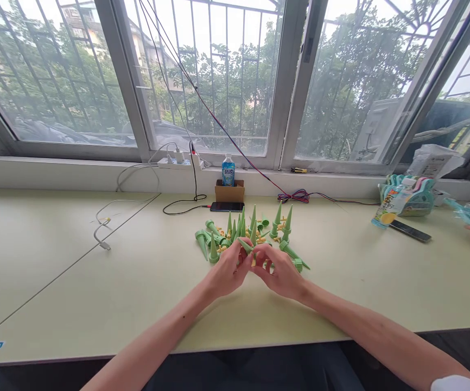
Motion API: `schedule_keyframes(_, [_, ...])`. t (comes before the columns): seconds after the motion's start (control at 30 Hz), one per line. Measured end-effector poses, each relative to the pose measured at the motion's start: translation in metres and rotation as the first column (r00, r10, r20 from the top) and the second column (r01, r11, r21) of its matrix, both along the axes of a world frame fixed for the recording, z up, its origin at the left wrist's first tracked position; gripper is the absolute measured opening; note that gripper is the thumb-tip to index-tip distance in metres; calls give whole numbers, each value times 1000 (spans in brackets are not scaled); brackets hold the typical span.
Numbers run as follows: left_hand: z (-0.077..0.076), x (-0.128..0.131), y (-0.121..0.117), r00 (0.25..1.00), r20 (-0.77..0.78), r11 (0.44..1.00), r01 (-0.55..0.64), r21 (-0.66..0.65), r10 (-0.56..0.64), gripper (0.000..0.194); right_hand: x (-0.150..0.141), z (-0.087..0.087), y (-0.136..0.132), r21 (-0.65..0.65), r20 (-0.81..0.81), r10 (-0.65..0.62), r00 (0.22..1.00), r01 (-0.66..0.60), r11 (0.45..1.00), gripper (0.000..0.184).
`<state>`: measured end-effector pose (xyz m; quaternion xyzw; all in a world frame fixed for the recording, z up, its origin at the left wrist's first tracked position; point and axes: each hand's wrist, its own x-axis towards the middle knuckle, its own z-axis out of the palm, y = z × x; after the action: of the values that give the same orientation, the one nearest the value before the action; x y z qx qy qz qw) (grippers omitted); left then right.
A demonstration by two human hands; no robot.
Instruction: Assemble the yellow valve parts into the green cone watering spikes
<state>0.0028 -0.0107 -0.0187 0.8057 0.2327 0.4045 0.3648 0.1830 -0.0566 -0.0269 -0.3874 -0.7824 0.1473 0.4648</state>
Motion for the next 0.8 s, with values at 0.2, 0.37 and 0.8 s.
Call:
schedule_keyframes(0.2, [2, 0, -1, 1000, -10, 1000, -2, 5, 2, 19, 1, -2, 0, -9, 12, 5, 1000, -5, 1000, 19])
schedule_keyframes(0.37, [1, 0, -1, 1000, -16, 999, -7, 32, 8, 18, 0, 1, -1, -16, -2, 6, 1000, -6, 1000, 19])
schedule_keyframes(0.8, [-4, -2, 3, 994, -33, 966, -97, 238, 108, 12, 0, 4, -2, -84, -26, -10, 1000, 8, 996, 36])
